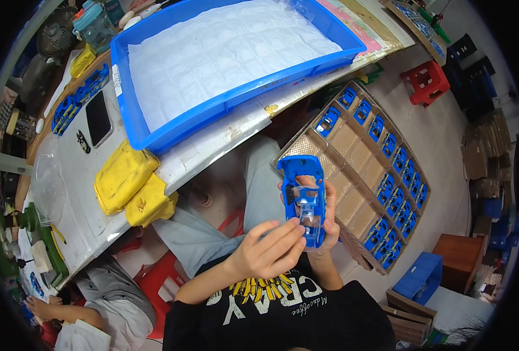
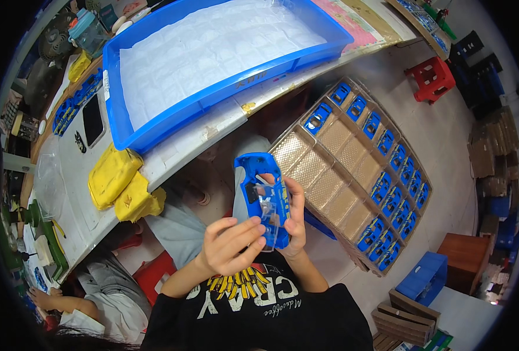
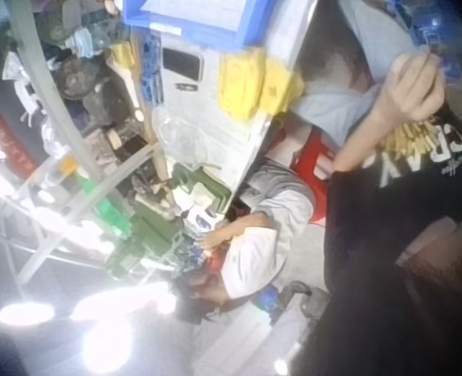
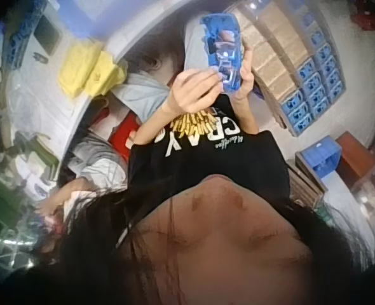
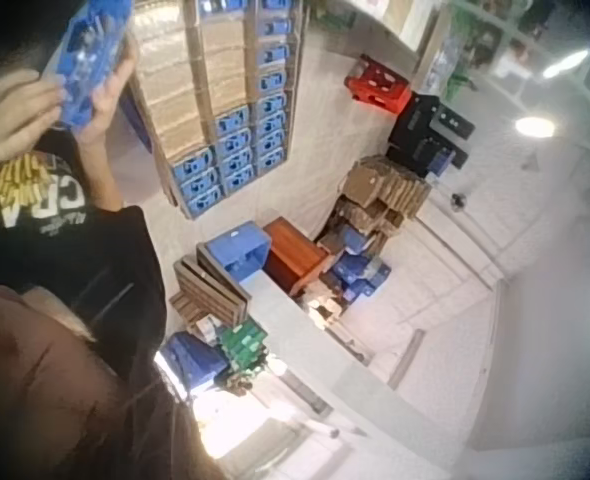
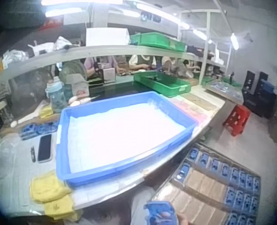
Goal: The recorder is manually assembling small blue toy car bodies by inserting clear plastic windows and other internal components into the shells at a factory workbench.
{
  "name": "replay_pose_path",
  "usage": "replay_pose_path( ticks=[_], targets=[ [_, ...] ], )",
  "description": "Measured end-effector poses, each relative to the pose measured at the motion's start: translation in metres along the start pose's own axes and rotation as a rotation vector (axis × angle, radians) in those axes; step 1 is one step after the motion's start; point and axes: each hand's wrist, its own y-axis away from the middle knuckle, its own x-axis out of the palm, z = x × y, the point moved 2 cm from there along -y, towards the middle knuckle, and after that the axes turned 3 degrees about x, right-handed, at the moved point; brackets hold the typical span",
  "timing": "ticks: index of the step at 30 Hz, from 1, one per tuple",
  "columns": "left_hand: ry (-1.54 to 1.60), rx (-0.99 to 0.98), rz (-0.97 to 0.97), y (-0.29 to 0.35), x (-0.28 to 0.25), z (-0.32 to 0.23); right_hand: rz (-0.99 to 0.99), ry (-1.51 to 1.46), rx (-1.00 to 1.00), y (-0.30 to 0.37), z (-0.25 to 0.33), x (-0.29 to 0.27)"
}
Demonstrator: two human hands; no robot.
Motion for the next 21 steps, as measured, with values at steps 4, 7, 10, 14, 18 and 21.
replay_pose_path(
  ticks=[4,7,10,14,18,21],
  targets=[
    [-0.045,0.092,0.035,0.004,0.004,-0.003,-0.026,0.002,-0.019,-0.003,0.001,-0.004],
    [-0.024,0.042,0.024,0.001,0.004,0.002,0.032,0.051,-0.001,0.002,-0.001,-0.001],
    [-0.133,-0.063,-0.028,0.005,0.005,0.001,0.061,-0.012,0.052,0.000,-0.002,0.007],
    [-0.217,-0.109,0.087,0.004,0.008,0.002,0.089,-0.079,0.102,0.002,-0.005,0.007],
    [-0.181,-0.271,0.331,-0.002,0.010,0.006,0.080,-0.090,0.102,-0.001,-0.009,0.007],
    [-0.041,-0.296,0.260,-0.004,0.008,0.007,0.001,-0.123,0.112,-0.001,-0.010,0.006]
  ],
)
